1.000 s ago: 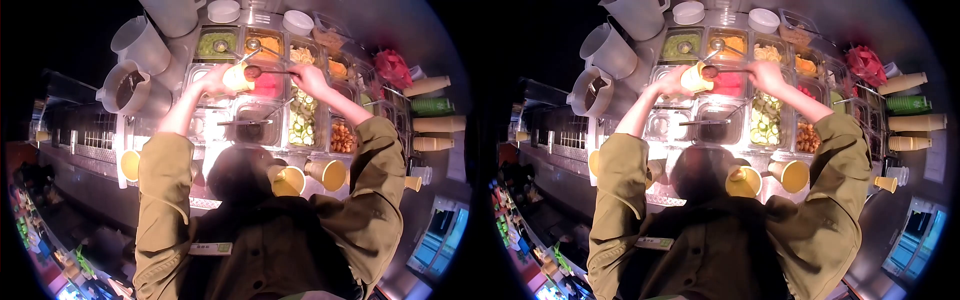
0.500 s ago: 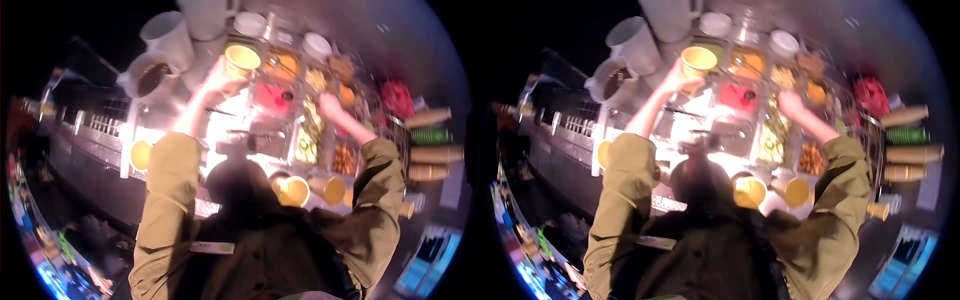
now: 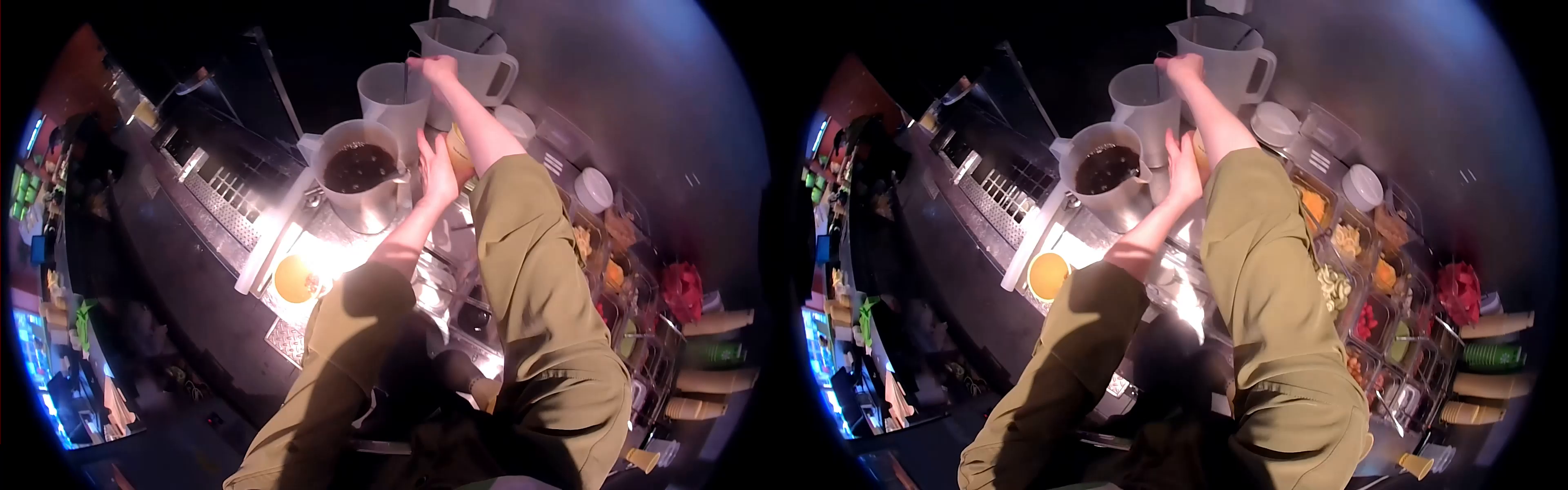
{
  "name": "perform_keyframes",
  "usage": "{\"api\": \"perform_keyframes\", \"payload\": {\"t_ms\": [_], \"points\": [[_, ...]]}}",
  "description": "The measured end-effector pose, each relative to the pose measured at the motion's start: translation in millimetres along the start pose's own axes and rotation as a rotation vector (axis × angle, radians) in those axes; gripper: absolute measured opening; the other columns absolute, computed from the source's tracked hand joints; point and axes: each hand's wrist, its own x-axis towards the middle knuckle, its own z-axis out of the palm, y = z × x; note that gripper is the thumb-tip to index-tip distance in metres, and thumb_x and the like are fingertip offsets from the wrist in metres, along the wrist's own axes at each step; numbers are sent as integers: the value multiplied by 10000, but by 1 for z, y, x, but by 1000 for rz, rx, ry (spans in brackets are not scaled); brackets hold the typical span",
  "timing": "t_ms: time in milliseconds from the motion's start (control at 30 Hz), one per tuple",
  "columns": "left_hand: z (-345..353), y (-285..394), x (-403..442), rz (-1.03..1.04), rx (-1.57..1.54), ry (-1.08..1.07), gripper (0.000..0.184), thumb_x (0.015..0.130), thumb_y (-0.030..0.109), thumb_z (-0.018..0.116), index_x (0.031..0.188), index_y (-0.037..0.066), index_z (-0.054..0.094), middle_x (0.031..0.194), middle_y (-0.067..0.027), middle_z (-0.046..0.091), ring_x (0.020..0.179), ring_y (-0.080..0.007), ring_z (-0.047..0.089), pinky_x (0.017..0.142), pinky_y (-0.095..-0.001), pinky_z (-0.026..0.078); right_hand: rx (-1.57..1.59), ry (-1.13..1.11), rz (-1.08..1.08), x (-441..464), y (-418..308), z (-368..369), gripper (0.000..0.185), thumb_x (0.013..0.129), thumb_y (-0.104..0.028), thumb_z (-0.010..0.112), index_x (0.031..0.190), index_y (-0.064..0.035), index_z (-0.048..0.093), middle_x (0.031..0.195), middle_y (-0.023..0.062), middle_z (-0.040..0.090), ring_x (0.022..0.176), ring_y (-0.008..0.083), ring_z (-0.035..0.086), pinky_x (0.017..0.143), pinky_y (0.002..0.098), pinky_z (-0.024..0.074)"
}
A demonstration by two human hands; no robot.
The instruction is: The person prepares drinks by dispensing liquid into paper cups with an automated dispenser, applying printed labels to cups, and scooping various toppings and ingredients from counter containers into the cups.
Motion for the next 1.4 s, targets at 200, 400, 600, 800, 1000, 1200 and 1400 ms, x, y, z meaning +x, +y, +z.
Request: {"api": "perform_keyframes", "payload": {"t_ms": [200,400,600,800,1000,1200,1400], "points": [[11,-24,19,-124,-391,207,729,670,296,665,1268,89,302,1372,-283,44,1147,-476,286,952,-495,247,-678,43,-15,-15,-44,34,551,600,-472,732,957,-64,634,946,112,639,932,236,600,768,348,474],[15,-29,12,97,86,262,840,520,180,762,1236,72,335,1379,-273,18,1234,-454,176,989,-494,210,-919,-445,-455,-12,-32,43,274,761,-301,585,842,-44,636,847,156,632,841,290,605,744,373,473],[11,-13,10,-5,75,246,835,531,180,771,1224,58,320,1352,-298,99,1182,-464,274,967,-467,279,-601,-338,-331,-11,-41,5,352,815,-281,531,704,40,625,598,139,618,562,234,625,596,333,504],[14,-8,20,-59,-187,348,837,572,208,769,1227,-4,293,1223,-259,349,1103,-405,393,912,-450,340,-351,-167,-362,-5,-79,-44,318,811,-220,504,693,51,621,575,144,616,549,201,640,579,297,515],[3,6,24,-163,-216,440,853,578,273,770,1213,-21,282,1086,-223,445,1035,-385,436,865,-453,362,-442,-85,-368,0,-92,-59,317,811,-234,494,665,23,610,562,134,613,528,186,630,585,302,504],[1,13,29,-154,-215,477,817,585,296,767,1173,-32,303,1093,-233,444,1048,-371,431,872,-445,356,-351,-72,-461,-18,-137,-102,317,834,-229,503,809,66,618,654,129,630,553,161,628,537,252,506],[-2,29,41,-262,-465,504,769,583,220,773,1154,-35,325,1040,-248,482,998,-401,456,863,-460,363,-758,-802,-1112,-163,-117,-167,245,814,-87,505,1022,16,582,1058,150,565,959,189,567,634,262,510]]}}
